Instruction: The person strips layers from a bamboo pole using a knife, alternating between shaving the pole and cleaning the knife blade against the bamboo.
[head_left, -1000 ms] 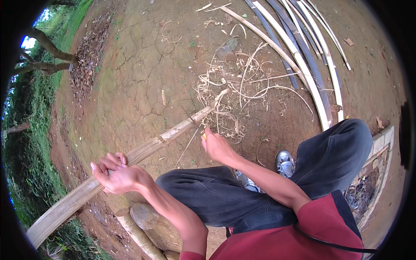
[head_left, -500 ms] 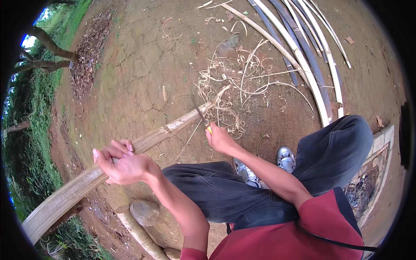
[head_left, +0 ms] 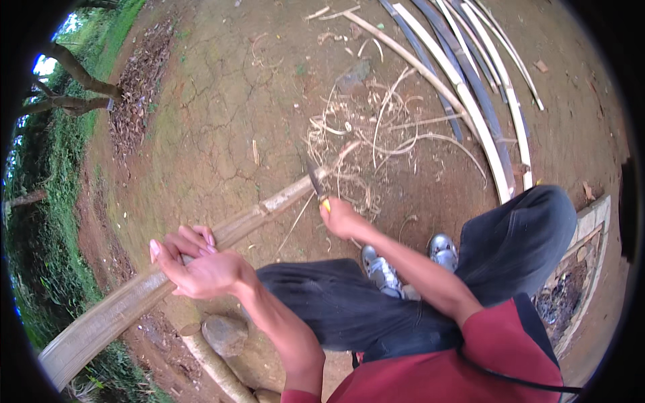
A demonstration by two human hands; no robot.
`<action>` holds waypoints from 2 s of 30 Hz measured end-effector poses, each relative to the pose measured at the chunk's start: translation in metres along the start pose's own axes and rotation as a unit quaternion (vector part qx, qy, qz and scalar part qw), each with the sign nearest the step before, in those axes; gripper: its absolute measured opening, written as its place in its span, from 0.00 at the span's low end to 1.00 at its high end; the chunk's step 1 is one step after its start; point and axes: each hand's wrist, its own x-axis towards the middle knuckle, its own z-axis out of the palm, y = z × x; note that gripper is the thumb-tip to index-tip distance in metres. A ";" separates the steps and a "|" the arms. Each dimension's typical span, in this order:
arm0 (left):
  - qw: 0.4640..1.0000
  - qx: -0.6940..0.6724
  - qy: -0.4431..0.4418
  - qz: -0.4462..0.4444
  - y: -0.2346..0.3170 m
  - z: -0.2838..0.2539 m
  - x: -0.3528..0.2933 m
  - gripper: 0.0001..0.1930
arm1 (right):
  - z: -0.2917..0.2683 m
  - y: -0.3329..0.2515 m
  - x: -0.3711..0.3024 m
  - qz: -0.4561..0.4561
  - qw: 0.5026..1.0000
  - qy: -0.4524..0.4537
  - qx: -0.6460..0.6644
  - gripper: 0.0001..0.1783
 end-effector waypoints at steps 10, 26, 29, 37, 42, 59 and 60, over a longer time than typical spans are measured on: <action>0.996 -0.042 -0.074 -0.012 0.008 0.004 -0.011 0.16 | -0.004 0.054 0.029 0.046 0.980 0.065 -0.180 0.10; 0.999 0.035 -0.015 0.039 -0.009 0.001 0.013 0.20 | -0.058 0.021 0.002 0.214 0.957 0.000 -0.197 0.20; 0.997 0.050 -0.018 0.058 -0.010 0.001 0.011 0.20 | -0.097 -0.009 -0.003 0.227 0.918 -0.163 -0.282 0.22; 0.999 0.011 -0.014 0.030 -0.005 0.011 0.007 0.20 | -0.032 0.021 0.026 0.076 0.982 0.049 -0.168 0.17; 1.000 0.015 -0.009 0.021 -0.005 0.001 0.010 0.19 | 0.007 0.062 0.066 0.087 0.979 0.057 -0.174 0.14; 0.995 0.003 0.084 -0.054 -0.016 -0.041 0.041 0.20 | -0.025 0.103 0.116 0.210 0.911 -0.295 0.197 0.14; 0.993 -0.003 0.103 -0.056 -0.021 -0.051 0.049 0.21 | -0.029 0.097 0.114 0.188 0.924 -0.280 0.182 0.14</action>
